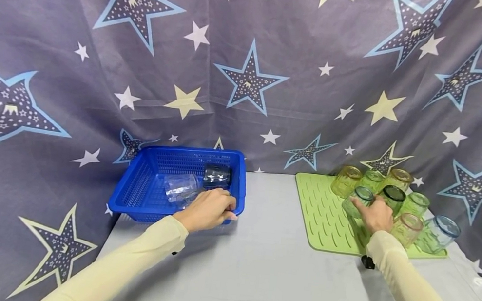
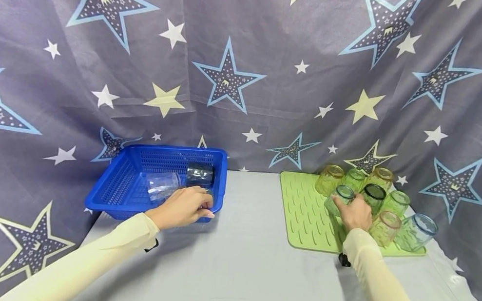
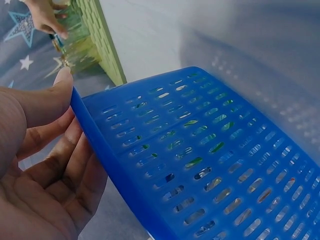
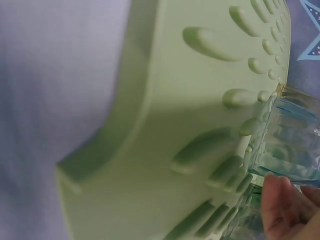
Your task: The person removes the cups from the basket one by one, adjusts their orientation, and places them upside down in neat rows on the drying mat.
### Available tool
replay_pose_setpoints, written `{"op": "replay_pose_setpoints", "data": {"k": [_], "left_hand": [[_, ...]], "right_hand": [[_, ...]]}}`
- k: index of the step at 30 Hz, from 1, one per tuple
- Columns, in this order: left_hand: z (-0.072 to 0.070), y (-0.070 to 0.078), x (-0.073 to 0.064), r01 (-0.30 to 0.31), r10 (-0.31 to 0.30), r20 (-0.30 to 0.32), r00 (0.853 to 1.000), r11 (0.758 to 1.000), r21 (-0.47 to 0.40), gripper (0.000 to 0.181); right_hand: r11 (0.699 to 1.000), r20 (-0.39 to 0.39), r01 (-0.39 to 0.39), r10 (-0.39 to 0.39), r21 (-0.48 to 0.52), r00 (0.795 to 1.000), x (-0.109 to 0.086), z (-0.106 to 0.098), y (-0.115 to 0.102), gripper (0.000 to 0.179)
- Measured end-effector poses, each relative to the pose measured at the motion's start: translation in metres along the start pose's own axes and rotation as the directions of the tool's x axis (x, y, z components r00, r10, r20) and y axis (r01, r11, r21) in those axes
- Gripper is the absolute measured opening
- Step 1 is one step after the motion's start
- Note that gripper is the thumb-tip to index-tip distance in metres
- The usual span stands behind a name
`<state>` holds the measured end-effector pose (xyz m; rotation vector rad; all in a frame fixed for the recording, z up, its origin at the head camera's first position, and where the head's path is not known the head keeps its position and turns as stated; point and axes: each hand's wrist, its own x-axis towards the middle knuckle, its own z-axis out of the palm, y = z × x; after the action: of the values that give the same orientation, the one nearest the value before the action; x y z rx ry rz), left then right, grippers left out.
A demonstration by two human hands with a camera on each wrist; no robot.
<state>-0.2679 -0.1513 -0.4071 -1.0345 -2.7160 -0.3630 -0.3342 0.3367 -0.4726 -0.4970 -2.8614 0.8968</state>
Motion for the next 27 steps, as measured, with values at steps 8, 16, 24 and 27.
{"op": "replay_pose_setpoints", "data": {"k": [8,16,24,27], "left_hand": [[0.001,0.0,0.001,0.0,0.0,0.003,1.0,1.0,0.002,0.014],[0.002,-0.002,0.0,0.019,-0.019,0.012,1.0,1.0,-0.012,0.014],[0.004,-0.004,0.0,0.02,-0.019,0.016,1.0,0.999,-0.035,0.013],[0.004,-0.005,0.001,0.037,-0.035,0.025,0.999,0.998,-0.054,0.013]], "right_hand": [[0.996,-0.097,0.083,-0.086,-0.04,0.992,-0.011,0.002,-0.001,0.097],[0.991,-0.255,0.073,-0.041,0.116,0.966,-0.026,0.006,-0.012,0.09],[0.956,-0.396,0.171,-0.064,0.239,0.916,-0.044,0.024,-0.036,0.057],[0.933,-0.354,0.217,-0.107,0.287,0.929,-0.053,0.038,-0.055,0.048]]}}
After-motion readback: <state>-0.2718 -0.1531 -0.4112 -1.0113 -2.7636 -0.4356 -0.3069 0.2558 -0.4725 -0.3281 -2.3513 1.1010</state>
